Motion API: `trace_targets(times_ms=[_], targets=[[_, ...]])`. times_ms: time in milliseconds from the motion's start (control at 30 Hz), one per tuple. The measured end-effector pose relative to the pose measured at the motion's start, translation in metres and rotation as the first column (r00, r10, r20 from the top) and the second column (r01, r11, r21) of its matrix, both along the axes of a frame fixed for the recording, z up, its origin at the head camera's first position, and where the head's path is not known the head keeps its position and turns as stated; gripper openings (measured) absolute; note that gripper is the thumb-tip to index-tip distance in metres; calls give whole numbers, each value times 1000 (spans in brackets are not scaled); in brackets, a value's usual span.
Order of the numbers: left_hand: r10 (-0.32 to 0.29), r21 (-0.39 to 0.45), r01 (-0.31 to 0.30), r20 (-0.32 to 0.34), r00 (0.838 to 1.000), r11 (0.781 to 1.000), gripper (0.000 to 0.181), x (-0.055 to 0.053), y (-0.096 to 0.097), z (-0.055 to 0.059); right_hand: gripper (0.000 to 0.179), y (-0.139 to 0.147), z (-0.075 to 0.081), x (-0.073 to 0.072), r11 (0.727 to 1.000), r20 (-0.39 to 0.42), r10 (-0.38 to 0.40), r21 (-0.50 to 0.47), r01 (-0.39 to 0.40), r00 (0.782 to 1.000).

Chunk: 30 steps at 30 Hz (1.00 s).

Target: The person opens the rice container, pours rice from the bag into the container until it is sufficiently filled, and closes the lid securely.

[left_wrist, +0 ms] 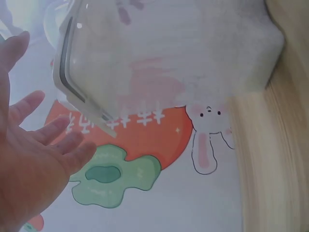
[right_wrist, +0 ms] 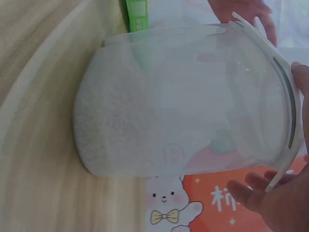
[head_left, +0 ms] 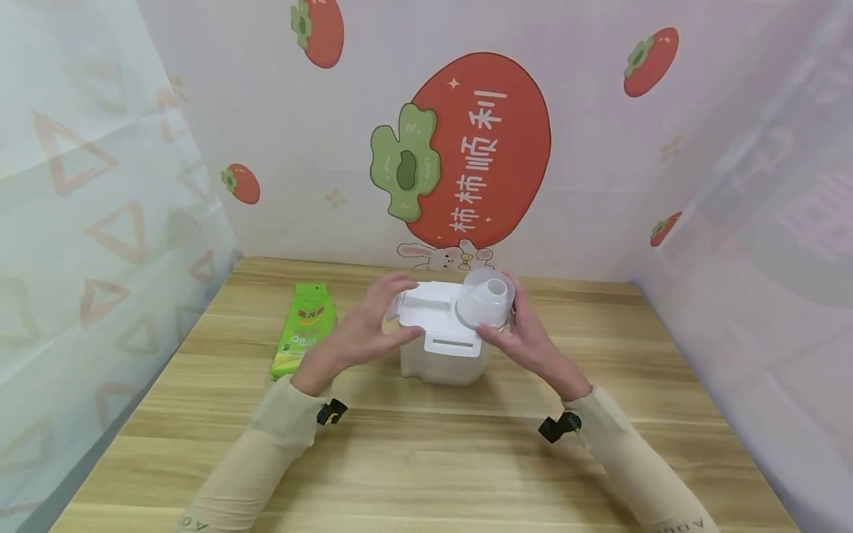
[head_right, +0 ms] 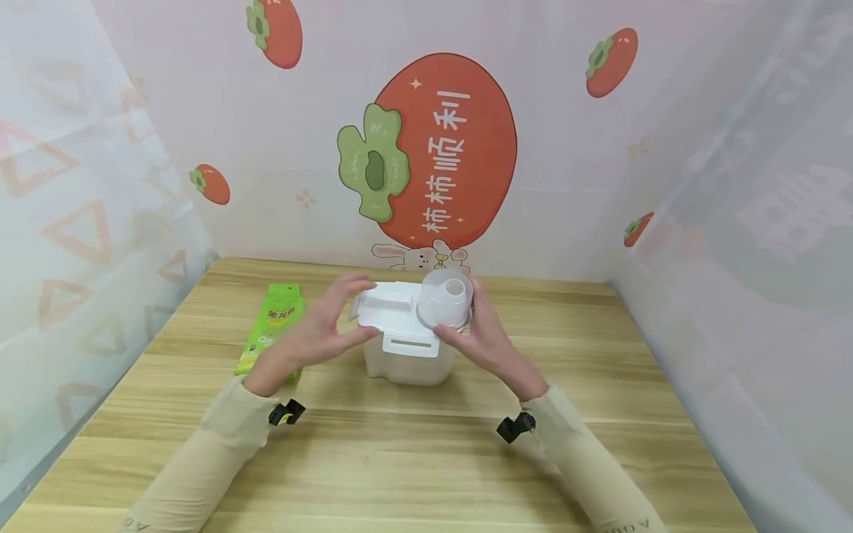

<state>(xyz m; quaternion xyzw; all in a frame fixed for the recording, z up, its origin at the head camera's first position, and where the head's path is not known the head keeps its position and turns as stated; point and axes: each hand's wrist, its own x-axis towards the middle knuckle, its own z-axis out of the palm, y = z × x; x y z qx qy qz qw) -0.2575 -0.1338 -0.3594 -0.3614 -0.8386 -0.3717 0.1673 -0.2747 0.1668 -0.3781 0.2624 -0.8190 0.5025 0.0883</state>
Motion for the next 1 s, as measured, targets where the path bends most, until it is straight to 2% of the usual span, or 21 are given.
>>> trace_targets(times_ms=[67, 367, 500, 633, 733, 833, 867, 1000], targets=[[4, -11, -4, -31, 1000, 1000, 67, 0, 4, 1, 95, 1, -5, 0, 999, 27, 20, -32, -20, 999], [9, -20, -11, -63, 998, 1000, 64, -1, 13, 2, 94, 10, -27, 2, 992, 118, 73, -107, -61, 990], [20, -42, -23, -66, 998, 999, 62, -1, 17, 1, 96, 11, -37, 3, 992, 170, 96, -93, -81, 981], [24, -65, -29, -73, 997, 997, 62, -1, 20, 2, 88, 13, -44, 5, 993, 235, 106, -76, -90, 966], [15, -74, -22, -87, 996, 997, 62, -1, 23, 2, 67, 14, -48, 9, 997, 261, 58, 30, -68, 963], [-2, -74, -6, -102, 995, 997, 62, -3, 25, 1, 61, 13, -51, 10, 992, 260, 54, 96, -81, 964], [-9, -73, 1, -109, 994, 997, 61, -4, 26, 1, 61, 12, -51, 11, 991, 252, 61, 101, -89, 966], [-29, -95, 16, -141, 990, 995, 60, -6, 29, -1, 66, 7, -50, 11, 992, 266, 117, 21, -127, 957]])
